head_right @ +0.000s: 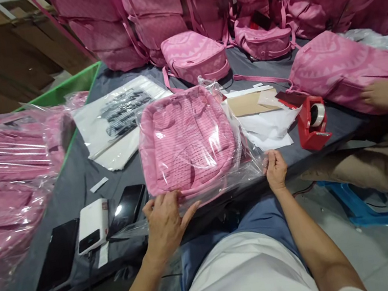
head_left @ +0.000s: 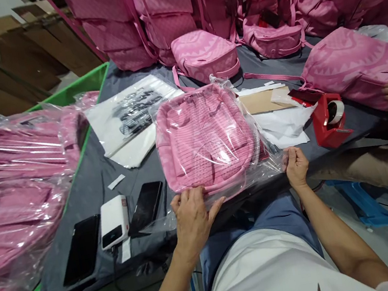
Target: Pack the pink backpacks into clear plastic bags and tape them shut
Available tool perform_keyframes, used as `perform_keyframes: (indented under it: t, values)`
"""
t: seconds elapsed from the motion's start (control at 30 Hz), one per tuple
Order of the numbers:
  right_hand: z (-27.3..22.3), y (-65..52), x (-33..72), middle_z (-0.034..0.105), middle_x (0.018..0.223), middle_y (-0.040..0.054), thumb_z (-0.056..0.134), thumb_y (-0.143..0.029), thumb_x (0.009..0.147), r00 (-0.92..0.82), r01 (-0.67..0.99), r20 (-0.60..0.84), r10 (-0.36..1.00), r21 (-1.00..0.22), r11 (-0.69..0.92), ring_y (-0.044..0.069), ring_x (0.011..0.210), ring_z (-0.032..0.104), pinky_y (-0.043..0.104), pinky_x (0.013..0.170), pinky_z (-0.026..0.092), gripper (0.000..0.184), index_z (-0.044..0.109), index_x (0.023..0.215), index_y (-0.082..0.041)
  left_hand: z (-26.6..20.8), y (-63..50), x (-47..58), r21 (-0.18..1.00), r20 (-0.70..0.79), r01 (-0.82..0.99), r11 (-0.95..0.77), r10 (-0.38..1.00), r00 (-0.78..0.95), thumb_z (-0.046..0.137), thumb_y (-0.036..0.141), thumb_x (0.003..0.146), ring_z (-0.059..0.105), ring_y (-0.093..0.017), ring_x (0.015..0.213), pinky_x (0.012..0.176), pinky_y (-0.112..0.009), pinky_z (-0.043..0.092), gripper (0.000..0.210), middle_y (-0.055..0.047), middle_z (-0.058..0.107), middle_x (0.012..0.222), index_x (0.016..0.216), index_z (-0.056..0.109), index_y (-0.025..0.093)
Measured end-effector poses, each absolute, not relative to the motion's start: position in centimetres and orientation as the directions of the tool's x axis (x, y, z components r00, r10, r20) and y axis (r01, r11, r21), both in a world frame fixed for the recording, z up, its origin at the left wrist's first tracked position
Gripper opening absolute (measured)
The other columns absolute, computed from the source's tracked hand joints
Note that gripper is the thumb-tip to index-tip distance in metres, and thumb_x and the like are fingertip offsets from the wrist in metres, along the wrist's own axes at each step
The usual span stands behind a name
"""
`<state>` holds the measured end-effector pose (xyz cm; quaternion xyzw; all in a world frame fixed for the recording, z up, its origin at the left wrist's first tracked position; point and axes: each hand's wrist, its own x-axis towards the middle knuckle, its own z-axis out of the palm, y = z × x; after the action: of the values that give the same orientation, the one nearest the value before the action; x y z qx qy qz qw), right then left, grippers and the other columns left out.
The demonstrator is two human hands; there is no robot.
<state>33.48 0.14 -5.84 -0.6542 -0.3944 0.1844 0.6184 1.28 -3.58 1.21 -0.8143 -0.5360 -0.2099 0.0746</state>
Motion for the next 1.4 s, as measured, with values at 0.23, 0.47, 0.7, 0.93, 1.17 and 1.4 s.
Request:
perform_keyframes:
  t: [0.23,0.47,0.7,0.93,1.17,1.4]
  values:
    - [-6.4,0.2,33.6,0.052,0.058,-0.0052,0.042,-0.081,0.092,0.627,0.321,0.285,0.725,-0.942,0.093,0.011,0.039,0.046,0.026,0.042,0.038,0.061,0.056,0.087,-0.022,0.5,-3.0,0.7,0.125,0.578,0.815,-0.565,0.709,0.403,0.056,0.03,0.103,0.06,-0.021,0.086,0.091,-0.042,0.031,0.018,-0.001,0.073,0.08,0.09,0.068,0.023]
    - [-6.2,0.3,34.7,0.049,0.056,-0.0041,0.034,-0.076,0.098,0.623,0.508,0.419,0.66,-0.859,0.066,0.014,0.048,0.047,0.029,0.054,0.042,0.058,0.055,0.083,-0.023,1.0,1.4,-0.2,0.239,0.401,0.747,-0.62,0.764,0.506,0.046,0.03,0.106,0.059,-0.022,0.091,0.09,-0.039,0.04,0.032,-0.003,0.07,0.08,0.084,0.068,0.022]
    - [-5.8,3.4,35.7,0.06,0.063,0.0021,0.034,-0.073,0.096,0.475,0.644,0.368,0.799,-0.764,-0.03,0.018,0.057,0.053,0.03,0.059,0.039,0.056,0.054,0.075,-0.025,0.7,3.7,-0.6,0.611,0.17,0.661,-0.435,0.888,0.427,0.046,0.046,0.103,0.055,-0.022,0.08,0.075,-0.035,0.046,0.042,-0.003,0.064,0.074,0.074,0.066,0.023]
    - [-4.4,0.9,38.0,0.06,0.063,0.0005,0.047,-0.07,0.092,0.448,0.673,0.351,0.822,-0.738,-0.052,0.018,0.058,0.054,0.03,0.062,0.041,0.05,0.06,0.081,-0.023,0.2,3.7,-0.1,0.636,0.179,0.656,-0.406,0.905,0.386,0.045,0.05,0.101,0.056,-0.022,0.078,0.073,-0.037,0.042,0.046,-0.003,0.063,0.069,0.068,0.062,0.023]
    - [0.5,-4.3,47.7,0.063,0.071,0.0024,0.071,-0.071,0.068,0.744,0.536,0.348,0.57,-0.821,-0.198,0.018,0.067,0.051,0.03,0.066,0.043,0.052,0.066,0.077,-0.02,-1.6,4.7,-0.8,0.693,0.262,0.551,-0.464,0.875,0.407,0.044,0.071,0.093,0.059,-0.023,0.07,0.066,-0.036,0.044,0.057,-0.003,0.067,0.067,0.067,0.068,0.026]
    - [1.0,-1.9,52.0,0.061,0.059,0.0034,0.067,-0.08,0.057,0.865,0.284,0.121,0.488,-0.918,-0.277,0.016,0.058,0.05,0.027,0.052,0.034,0.066,0.071,0.072,-0.016,-2.0,4.8,-1.0,0.7,0.172,0.59,-0.403,0.897,0.408,0.042,0.079,0.088,0.06,-0.025,0.075,0.072,-0.037,0.048,0.062,-0.005,0.071,0.073,0.072,0.072,0.026]
